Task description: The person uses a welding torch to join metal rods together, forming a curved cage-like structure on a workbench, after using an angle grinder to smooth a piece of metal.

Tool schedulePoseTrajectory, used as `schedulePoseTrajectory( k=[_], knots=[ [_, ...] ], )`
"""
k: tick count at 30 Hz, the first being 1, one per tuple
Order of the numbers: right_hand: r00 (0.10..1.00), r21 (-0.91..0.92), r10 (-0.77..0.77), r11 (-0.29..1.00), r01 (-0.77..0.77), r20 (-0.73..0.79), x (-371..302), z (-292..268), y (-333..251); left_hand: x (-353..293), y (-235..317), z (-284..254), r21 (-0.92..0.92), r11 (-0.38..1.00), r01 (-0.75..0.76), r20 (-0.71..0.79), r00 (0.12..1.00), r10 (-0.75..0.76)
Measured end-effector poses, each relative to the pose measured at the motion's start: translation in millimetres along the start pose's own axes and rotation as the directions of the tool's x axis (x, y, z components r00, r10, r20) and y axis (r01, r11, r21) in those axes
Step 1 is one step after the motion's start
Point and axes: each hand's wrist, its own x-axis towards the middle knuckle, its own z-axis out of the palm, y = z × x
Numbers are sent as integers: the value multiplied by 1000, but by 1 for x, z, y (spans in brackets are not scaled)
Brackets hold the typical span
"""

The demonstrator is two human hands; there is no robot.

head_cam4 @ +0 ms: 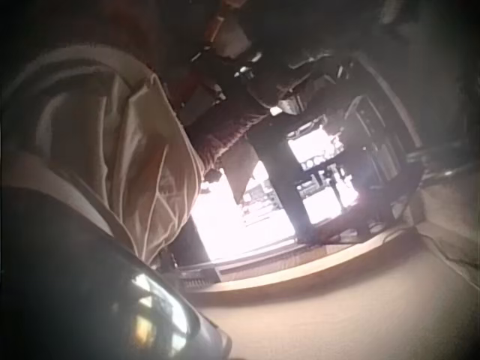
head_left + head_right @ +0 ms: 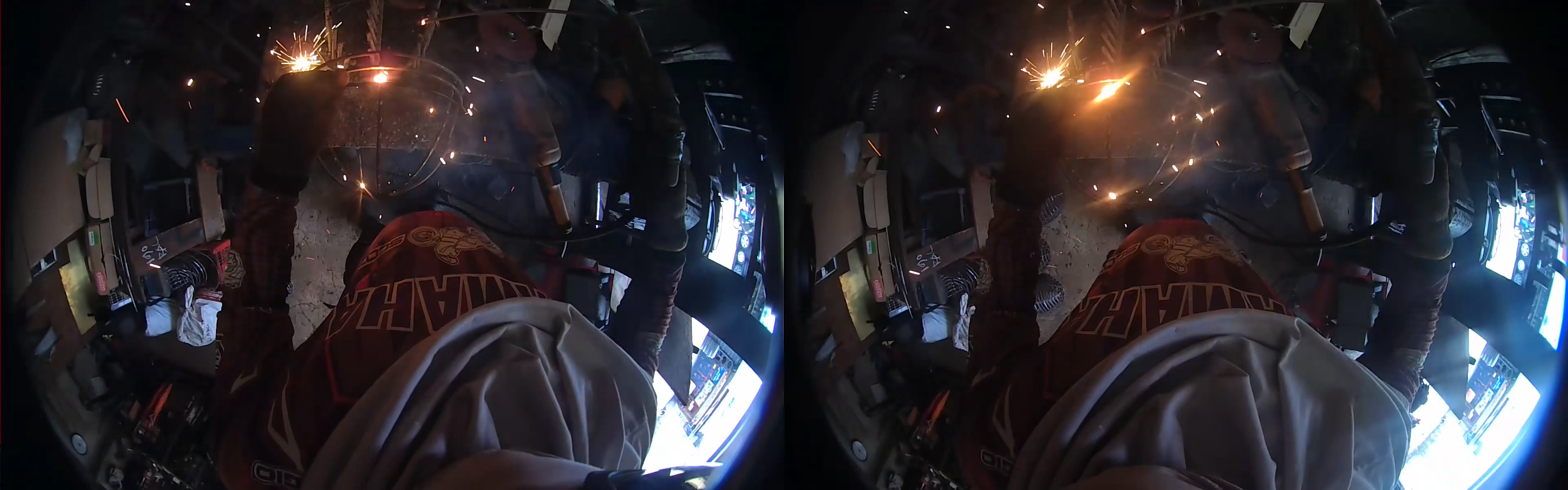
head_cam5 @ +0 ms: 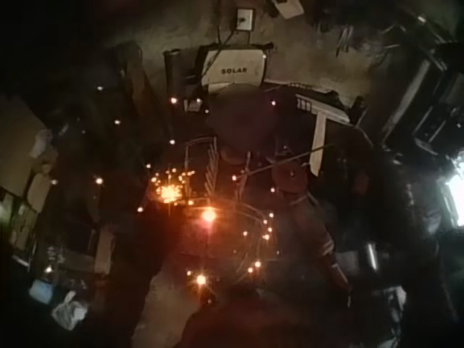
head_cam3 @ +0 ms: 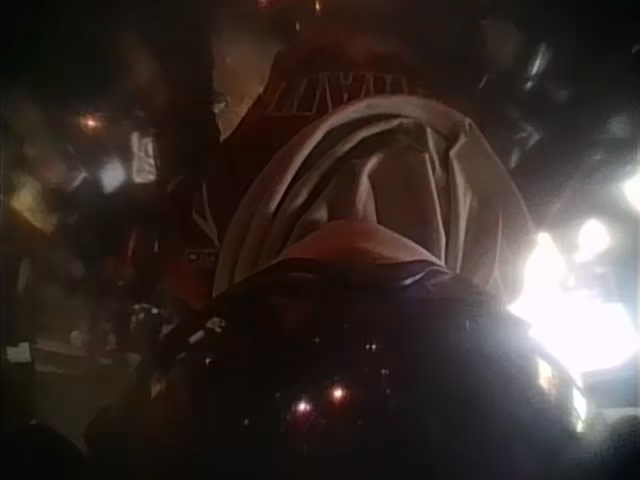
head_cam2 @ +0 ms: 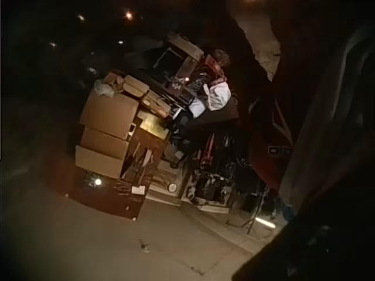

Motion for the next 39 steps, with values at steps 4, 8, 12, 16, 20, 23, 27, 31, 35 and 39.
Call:
schedulePoseTrajectory(
  k=[4, 8, 12, 16, 20, 23, 27, 31, 35, 39],
  knots=[
    [1000, 91, -26, 995, 26, 3, 7, 7, 16, -3, 16, -15, -6, 1000, 19, -108, 994, -20],
    [995, 171, -4, 985, 21, -102, -16, 3, 13, 7, 28, -16, -74, 996, 48, -134, 989, -57],
    [968, 273, 27, 961, 44, -250, -47, 2, 2, 6, 25, -8, -189, 980, 62, -119, 989, -86],
    [906, 399, 72, 910, 111, -417, -90, 4, -5, 6, 20, -12, -241, 969, 56, -115, 990, -86],
    [821, 457, 132, 873, 169, -556, -132, 4, -8, 10, 20, -20, -307, 950, 59, -90, 992, -91],
    [742, 477, 180, 854, 208, -645, -162, 4, -12, 13, 17, -21, -288, 957, 39, -72, 995, -63],
    [602, 498, 271, 832, 245, -751, -215, 9, -9, 16, 23, -42, -302, 952, 47, -90, 993, -78],
    [433, 487, 341, 824, 290, -834, -259, 19, -2, -1, 11, -44, -245, 967, 68, -131, 986, -102],
    [271, 412, 331, 842, 348, -904, -267, 17, 6, -24, -3, -39, -408, 906, 117, -53, 987, -152],
    [94, 371, 358, 899, 234, -929, -245, 12, 24, -31, 1, -39, -438, 890, 126, -34, 987, -157]
  ],
)
